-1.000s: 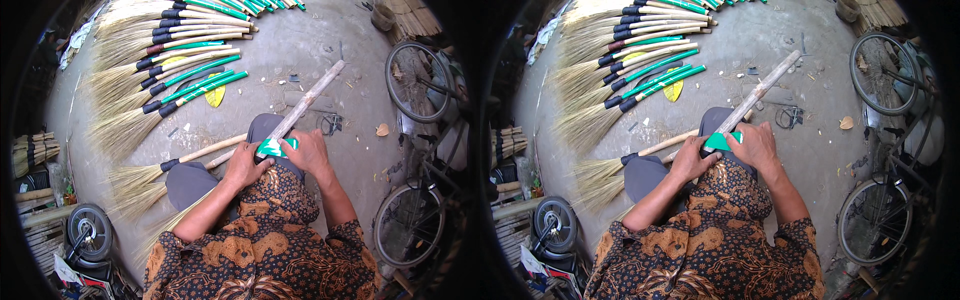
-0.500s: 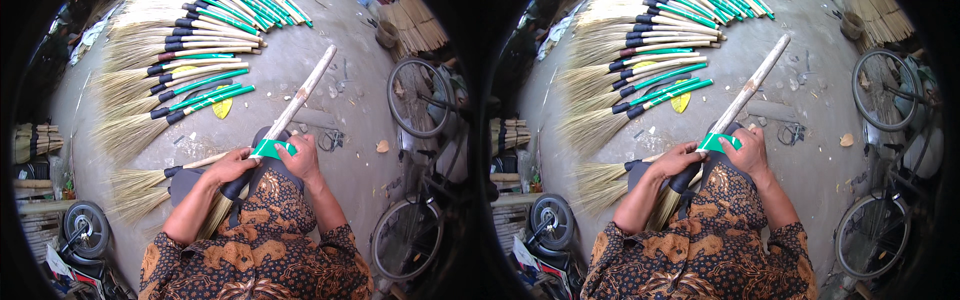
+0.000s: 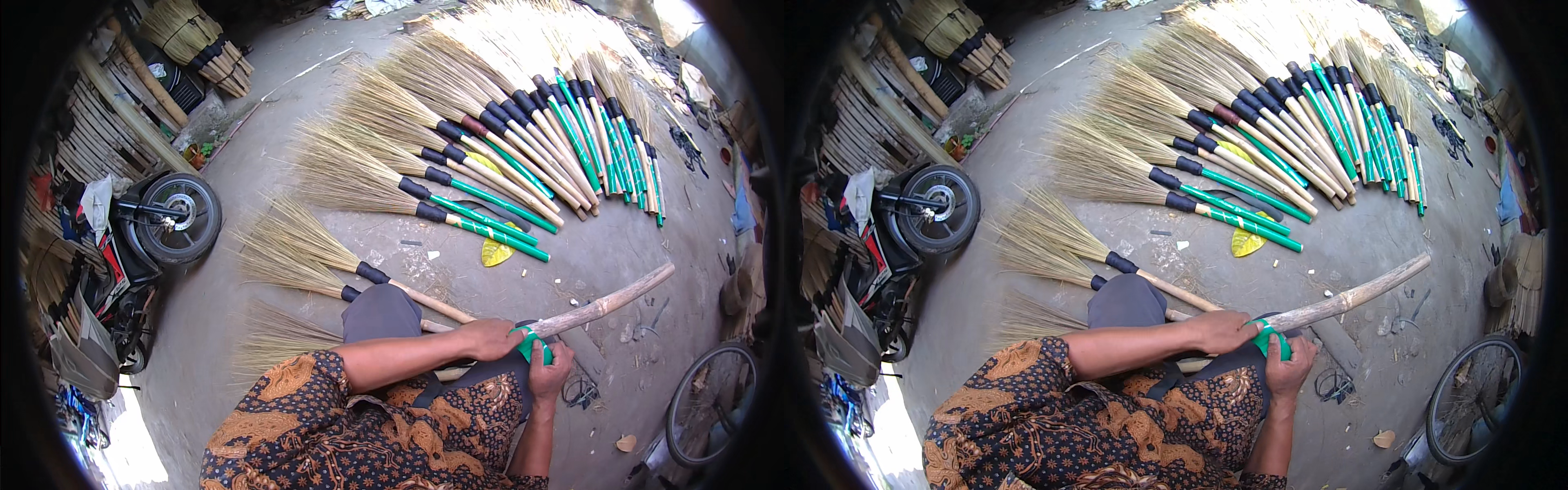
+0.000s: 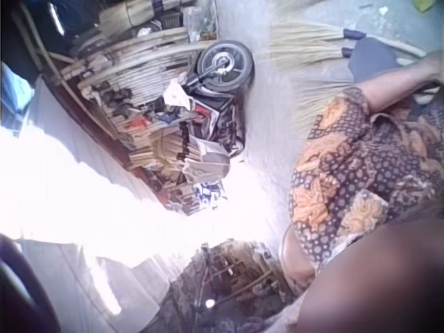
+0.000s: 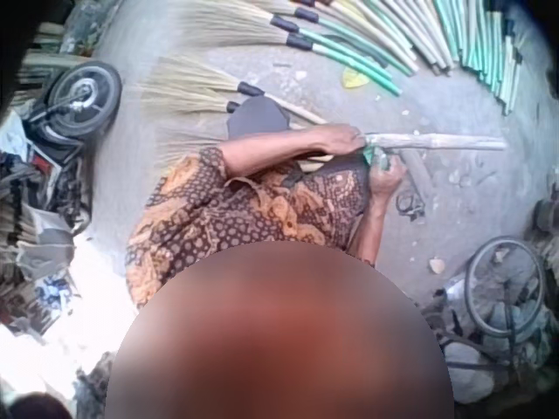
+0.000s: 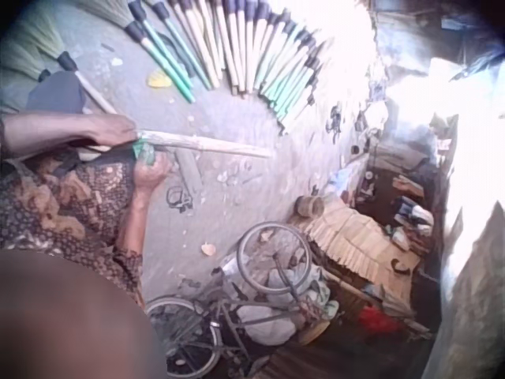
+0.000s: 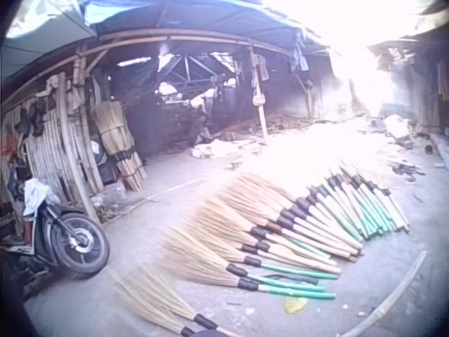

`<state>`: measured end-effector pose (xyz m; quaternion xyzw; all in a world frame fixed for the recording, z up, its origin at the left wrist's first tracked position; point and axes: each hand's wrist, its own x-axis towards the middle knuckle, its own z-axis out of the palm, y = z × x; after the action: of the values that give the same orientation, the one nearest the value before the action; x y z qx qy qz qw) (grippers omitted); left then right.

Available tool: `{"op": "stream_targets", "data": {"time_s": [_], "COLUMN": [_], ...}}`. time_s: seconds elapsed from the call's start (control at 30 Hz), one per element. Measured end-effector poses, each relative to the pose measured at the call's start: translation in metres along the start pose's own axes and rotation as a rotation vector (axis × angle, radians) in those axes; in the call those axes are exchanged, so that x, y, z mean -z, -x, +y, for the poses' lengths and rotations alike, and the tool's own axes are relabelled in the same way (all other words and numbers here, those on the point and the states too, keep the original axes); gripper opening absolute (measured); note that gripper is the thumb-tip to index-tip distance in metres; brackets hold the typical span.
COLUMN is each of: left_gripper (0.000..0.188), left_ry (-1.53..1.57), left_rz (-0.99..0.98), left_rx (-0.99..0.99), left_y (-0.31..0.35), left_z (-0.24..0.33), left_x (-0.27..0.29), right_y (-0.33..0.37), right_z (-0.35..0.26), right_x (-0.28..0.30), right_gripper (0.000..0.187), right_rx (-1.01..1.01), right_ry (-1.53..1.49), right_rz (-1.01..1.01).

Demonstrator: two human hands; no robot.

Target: The person gathers several brooms, then sits and wraps green tape around the wooden handles one by one. The taped brooms are placed on the floor in a row.

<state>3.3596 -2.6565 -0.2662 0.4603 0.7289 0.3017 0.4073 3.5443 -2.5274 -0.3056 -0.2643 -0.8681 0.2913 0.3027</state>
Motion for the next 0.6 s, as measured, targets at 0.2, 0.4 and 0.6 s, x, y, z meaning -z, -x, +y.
{"op": "stream_targets", "data": {"time_s": [0.2,0.4,0.6], "left_gripper": [0.057,0.049,0.050], "left_ry": [0.249,0.093,0.194], "left_rz": [0.081,0.005,0.139], "left_rx": [-0.178,0.042,-0.047], "left_y": [0.004,0.000,0.014], "left_z": [-0.012,0.001,0.004], "left_x": [0.008,0.006,0.017], "right_y": [-0.007,-0.016,-0.019], "right_z": [-0.001,-0.002,-0.003], "right_x": [0.008,0.003,0.007], "right_gripper": [0.030,0.029,0.026], "right_rx": [0.035,0.036,0.095], "right_ry": [-0.145,-0.007,-0.119], "right_rz": [0.061,0.033,0.081]}}
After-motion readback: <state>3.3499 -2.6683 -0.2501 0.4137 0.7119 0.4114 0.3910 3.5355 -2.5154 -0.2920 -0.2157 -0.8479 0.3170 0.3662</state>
